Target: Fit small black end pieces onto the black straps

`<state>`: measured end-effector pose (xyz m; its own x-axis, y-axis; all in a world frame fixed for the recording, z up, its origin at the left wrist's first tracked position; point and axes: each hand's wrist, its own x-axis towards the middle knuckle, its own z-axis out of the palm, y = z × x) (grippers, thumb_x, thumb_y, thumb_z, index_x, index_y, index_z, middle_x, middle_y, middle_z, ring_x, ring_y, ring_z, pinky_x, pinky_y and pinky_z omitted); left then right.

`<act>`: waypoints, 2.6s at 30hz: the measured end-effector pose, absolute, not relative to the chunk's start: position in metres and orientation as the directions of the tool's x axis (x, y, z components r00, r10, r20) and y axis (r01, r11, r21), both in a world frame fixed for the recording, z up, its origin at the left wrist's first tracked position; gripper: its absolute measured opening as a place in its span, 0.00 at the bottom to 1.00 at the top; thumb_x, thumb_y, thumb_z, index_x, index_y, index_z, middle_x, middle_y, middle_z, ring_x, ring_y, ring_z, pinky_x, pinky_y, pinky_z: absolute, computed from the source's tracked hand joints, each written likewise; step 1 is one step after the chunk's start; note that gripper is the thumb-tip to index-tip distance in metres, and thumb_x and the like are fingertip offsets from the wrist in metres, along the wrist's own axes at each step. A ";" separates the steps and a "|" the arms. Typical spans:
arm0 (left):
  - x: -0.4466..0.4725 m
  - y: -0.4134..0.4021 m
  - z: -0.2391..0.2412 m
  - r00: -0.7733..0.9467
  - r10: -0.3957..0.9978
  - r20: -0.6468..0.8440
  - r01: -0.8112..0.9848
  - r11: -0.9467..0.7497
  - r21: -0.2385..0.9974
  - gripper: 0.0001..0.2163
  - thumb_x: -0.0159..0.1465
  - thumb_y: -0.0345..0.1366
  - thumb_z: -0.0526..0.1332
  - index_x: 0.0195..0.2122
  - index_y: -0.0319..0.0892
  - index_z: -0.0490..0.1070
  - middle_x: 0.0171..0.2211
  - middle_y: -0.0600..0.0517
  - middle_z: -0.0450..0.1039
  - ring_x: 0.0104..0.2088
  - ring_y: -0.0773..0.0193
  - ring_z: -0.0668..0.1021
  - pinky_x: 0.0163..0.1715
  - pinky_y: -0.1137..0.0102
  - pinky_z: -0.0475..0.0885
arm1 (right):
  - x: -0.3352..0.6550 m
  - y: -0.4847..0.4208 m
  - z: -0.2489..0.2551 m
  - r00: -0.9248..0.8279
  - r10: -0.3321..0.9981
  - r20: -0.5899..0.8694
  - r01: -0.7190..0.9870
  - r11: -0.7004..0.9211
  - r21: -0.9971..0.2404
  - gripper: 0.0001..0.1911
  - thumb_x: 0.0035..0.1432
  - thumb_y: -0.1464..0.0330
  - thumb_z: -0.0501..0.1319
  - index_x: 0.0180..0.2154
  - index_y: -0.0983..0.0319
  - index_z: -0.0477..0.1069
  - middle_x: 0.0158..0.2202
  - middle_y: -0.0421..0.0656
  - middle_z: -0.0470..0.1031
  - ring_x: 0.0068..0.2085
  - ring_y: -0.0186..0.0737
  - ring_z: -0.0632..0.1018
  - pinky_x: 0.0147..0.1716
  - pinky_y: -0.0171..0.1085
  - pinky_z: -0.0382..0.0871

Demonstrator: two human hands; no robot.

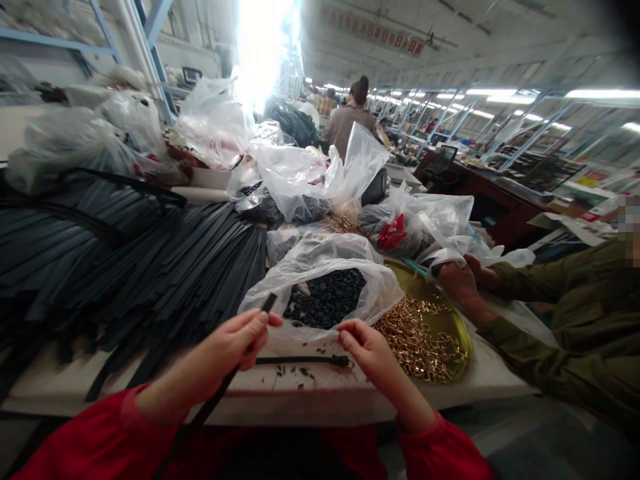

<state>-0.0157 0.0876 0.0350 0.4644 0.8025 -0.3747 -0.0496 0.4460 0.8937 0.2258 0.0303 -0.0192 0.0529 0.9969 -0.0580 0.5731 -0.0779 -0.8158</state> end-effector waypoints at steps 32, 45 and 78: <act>0.021 0.072 0.007 0.487 0.695 -0.529 0.155 0.527 0.836 0.11 0.55 0.32 0.52 0.39 0.39 0.66 0.19 0.59 0.62 0.19 0.73 0.65 0.15 0.80 0.58 | 0.215 0.065 -0.033 0.243 0.942 -0.230 -0.027 -0.230 -0.973 0.12 0.48 0.60 0.61 0.31 0.62 0.66 0.25 0.38 0.70 0.24 0.30 0.68 0.24 0.31 0.62; 0.032 0.064 -0.004 0.478 0.876 -0.066 0.394 -0.146 0.907 0.09 0.59 0.36 0.51 0.29 0.41 0.69 0.25 0.54 0.70 0.28 0.66 0.71 0.29 0.73 0.63 | 0.173 0.027 -0.027 0.106 0.901 -0.420 -0.596 -0.281 -0.752 0.13 0.40 0.66 0.69 0.29 0.63 0.70 0.24 0.35 0.71 0.24 0.26 0.71 0.27 0.27 0.66; 0.031 0.069 -0.026 0.546 0.820 -0.169 0.526 -0.179 0.831 0.06 0.56 0.35 0.52 0.23 0.41 0.60 0.21 0.59 0.61 0.23 0.69 0.64 0.22 0.74 0.54 | 0.168 0.008 -0.045 -0.119 0.897 -0.425 -0.622 -0.401 -0.673 0.09 0.44 0.68 0.67 0.29 0.64 0.71 0.28 0.37 0.71 0.29 0.26 0.69 0.28 0.27 0.62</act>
